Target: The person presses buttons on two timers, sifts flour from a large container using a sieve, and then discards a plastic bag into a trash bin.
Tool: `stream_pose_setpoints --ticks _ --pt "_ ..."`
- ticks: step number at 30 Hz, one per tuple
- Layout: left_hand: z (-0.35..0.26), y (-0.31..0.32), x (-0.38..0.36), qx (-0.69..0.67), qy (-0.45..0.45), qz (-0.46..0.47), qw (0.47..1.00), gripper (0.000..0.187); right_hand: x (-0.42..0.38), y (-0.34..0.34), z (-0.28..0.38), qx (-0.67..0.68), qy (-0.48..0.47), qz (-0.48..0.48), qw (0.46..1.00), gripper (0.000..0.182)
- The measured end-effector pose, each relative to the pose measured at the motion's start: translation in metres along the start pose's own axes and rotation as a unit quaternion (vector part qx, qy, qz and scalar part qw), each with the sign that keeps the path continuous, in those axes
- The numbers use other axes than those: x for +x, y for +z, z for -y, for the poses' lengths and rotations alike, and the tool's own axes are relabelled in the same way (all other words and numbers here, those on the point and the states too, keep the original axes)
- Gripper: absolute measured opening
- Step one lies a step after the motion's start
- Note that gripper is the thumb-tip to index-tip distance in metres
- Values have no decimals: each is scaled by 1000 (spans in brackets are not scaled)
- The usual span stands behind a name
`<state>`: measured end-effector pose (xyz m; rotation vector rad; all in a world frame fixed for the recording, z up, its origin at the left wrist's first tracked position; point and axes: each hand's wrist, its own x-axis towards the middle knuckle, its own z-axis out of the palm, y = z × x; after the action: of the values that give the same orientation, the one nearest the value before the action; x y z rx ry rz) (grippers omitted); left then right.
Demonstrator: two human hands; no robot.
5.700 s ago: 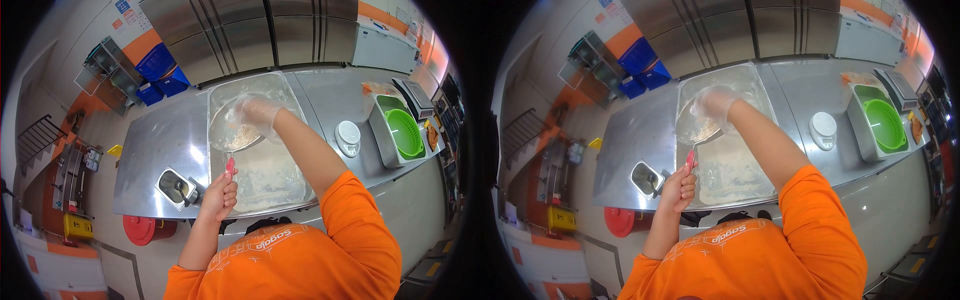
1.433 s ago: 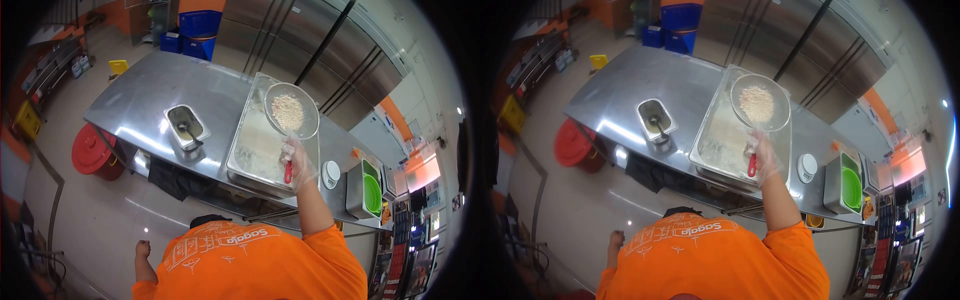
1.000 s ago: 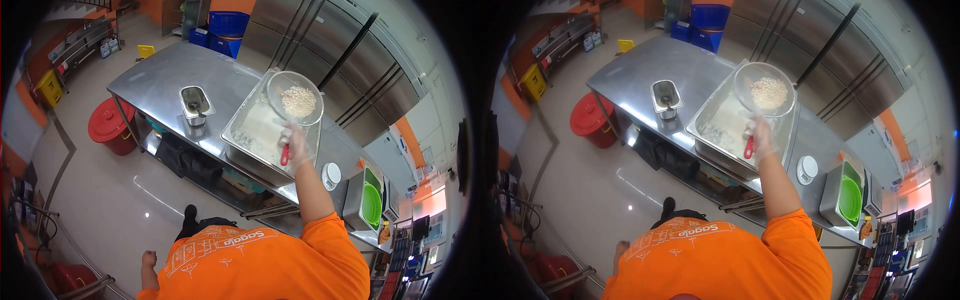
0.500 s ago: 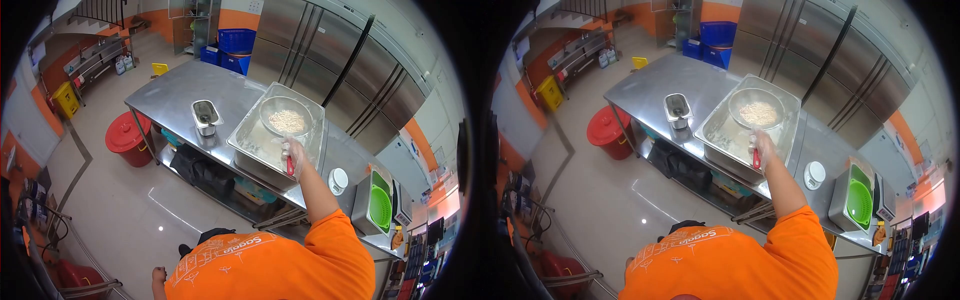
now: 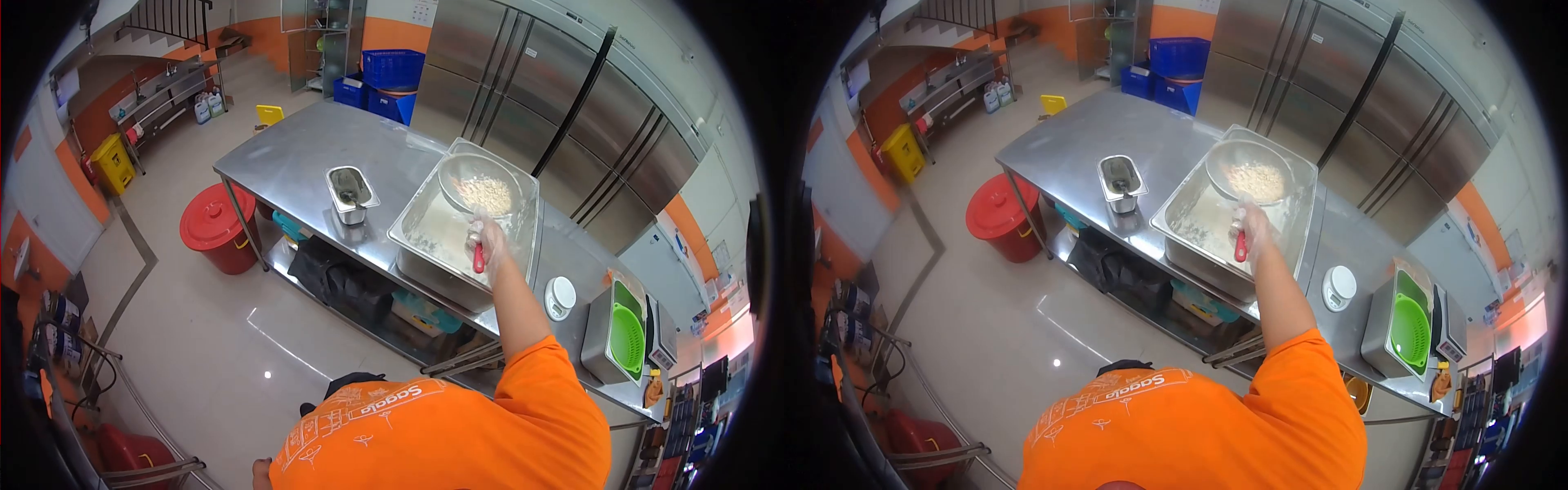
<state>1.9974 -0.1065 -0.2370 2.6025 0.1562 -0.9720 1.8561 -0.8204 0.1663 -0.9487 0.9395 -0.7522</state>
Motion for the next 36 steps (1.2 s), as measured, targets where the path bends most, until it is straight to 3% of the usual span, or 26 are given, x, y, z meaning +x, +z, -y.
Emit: stream_pose_setpoints --ticks 3,5,7,9,11,14,16,18,21,26,28,34,36 --pt "15 1 -8 85 17 -2 996 31 9 5 -1 30 -26 -12 999 30" --pt "-1 -3 -9 -178 -84 28 980 32 6 5 4 43 -19 -13 999 30" --pt "-25 -13 -6 -123 -34 28 991 30 6 4 8 55 -21 -16 998 27" --pt "-46 -16 4 -153 -22 63 986 27 21 -8 8 99 -46 7 994 24" --pt "-116 -55 -53 -138 47 34 989 26 15 -19 17 51 -17 19 998 25" --pt "-121 -42 -36 -261 -3 52 964 26 0 -12 33 38 3 26 999 26" --pt "-137 -47 -45 -249 -21 79 965 28 -12 -4 38 28 -80 38 996 27" --pt "-147 -50 -44 -265 -7 108 958 29 -10 -3 32 39 -82 31 995 28" --pt "-176 -74 -38 -167 29 168 971 28 17 -20 9 7 -27 -10 1000 25" --pt "-241 -114 36 -208 49 142 967 28 11 -7 0 69 -8 -21 997 27" --pt "-285 -143 67 -219 65 141 963 27 11 3 -1 77 -5 -34 996 29" --pt "-506 -203 72 -201 286 162 923 28 12 29 4 15 -53 -190 980 21" --pt "-570 -209 51 -219 338 213 890 28 19 26 10 88 -40 -134 986 19"
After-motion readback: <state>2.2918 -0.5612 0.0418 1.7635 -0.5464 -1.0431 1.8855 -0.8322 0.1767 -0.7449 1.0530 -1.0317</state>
